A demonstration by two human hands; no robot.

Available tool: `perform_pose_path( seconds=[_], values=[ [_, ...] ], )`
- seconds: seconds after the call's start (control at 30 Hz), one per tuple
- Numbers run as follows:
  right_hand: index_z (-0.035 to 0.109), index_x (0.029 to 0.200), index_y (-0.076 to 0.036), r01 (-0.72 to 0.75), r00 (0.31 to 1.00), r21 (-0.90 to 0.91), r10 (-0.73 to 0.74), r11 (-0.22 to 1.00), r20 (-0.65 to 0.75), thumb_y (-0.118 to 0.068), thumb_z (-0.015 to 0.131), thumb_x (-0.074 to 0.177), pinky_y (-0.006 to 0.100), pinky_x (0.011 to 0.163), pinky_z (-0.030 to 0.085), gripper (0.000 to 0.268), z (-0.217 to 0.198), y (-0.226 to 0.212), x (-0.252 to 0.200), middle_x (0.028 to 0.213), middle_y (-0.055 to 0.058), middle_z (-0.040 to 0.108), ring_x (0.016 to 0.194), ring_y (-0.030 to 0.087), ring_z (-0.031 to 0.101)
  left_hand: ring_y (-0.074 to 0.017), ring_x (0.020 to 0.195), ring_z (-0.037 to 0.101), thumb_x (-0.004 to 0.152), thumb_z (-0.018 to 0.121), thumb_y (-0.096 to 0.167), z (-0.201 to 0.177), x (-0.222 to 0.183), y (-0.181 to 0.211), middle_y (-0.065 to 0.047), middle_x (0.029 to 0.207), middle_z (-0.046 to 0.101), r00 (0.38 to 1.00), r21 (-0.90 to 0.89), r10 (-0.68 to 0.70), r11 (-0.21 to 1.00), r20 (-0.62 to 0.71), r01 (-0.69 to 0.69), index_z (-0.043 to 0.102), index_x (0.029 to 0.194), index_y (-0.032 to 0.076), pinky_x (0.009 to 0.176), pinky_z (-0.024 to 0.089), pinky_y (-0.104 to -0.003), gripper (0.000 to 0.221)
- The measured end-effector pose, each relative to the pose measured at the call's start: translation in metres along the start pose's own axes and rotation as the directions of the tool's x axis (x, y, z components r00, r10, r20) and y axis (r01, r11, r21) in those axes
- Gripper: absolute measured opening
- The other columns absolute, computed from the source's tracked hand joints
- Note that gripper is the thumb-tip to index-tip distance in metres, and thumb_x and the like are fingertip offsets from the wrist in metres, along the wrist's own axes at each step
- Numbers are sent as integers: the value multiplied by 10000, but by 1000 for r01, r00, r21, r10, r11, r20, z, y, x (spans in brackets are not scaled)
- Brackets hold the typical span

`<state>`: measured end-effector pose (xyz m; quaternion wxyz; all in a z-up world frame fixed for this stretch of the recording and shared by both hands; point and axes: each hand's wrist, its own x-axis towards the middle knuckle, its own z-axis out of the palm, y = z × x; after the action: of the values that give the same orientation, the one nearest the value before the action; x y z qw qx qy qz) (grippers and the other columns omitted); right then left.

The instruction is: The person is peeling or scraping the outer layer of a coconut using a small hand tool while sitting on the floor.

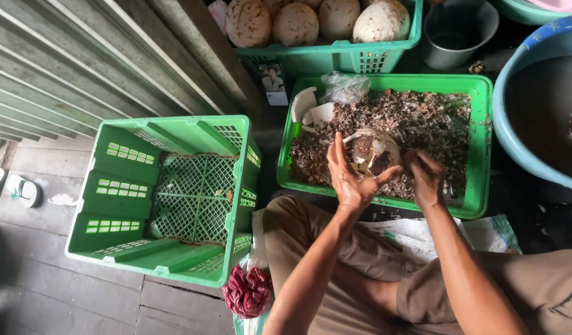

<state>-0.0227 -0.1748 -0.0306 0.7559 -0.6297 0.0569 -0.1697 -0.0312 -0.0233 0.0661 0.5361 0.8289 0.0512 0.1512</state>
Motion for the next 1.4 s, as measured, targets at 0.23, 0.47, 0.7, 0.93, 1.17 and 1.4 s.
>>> perform_pose_path(
  seconds=[0.23, 0.47, 0.7, 0.93, 1.17, 1.4],
  values=[
    [727, 930, -90, -16, 1000, -112, 18, 994, 14, -23, 617, 1037, 249, 596, 436, 167, -8, 1, 0, 700, 34, 548, 657, 96, 467, -463, 1223, 542, 467, 881, 540, 23, 5, -28, -219, 1332, 463, 996, -56, -5, 998, -86, 0, 366, 1517, 110, 1060, 414, -608, 1246],
    [732, 962, -101, -45, 999, -42, 45, 998, 0, -44, 636, 1046, 222, 645, 457, 139, -2, 0, 0, 750, 22, 582, 710, 75, 486, -421, 1163, 587, 453, 891, 484, 13, 16, -43, -170, 1268, 515, 999, -66, 53, 996, -2, -53, 431, 1463, 114, 1039, 460, -566, 1169],
    [745, 1017, -116, -53, 998, -108, 48, 993, -41, -114, 689, 1031, 227, 724, 487, 58, -9, 9, -1, 839, -5, 626, 831, 56, 519, -440, 1210, 580, 447, 893, 513, -3, 23, -45, -167, 1321, 507, 986, -86, 105, 992, 133, -94, 451, 1434, 131, 1045, 475, -573, 1147],
    [754, 1113, -96, 16, 999, -220, -8, 975, 38, -136, 694, 1043, 342, 856, 519, 100, -5, 4, -1, 1007, 98, 705, 976, 122, 584, -531, 1302, 470, 440, 880, 596, -15, 26, -40, -281, 1482, 351, 967, 124, 210, 966, 143, -228, 490, 1332, 61, 1025, 451, -661, 1111],
    [746, 1063, -106, -19, 1000, -77, 18, 997, -5, -110, 686, 1022, 195, 612, 447, 72, 1, 10, -3, 742, -1, 592, 709, 36, 509, -486, 1413, 381, 676, 600, 697, -22, 75, -31, -183, 1515, 423, 738, 436, 366, 628, 566, -645, 357, 1532, 246, 1134, 189, -767, 998],
    [742, 1081, -104, -74, 997, -62, 73, 995, -29, -106, 683, 997, 184, 577, 435, 102, -5, 15, -4, 781, -1, 638, 720, 21, 523, -340, 1069, 653, 347, 826, 775, 3, 83, -59, 6, 1196, 542, 741, 431, 149, 732, 655, -529, 389, 1478, 451, 866, 627, -486, 1255]
  ],
)
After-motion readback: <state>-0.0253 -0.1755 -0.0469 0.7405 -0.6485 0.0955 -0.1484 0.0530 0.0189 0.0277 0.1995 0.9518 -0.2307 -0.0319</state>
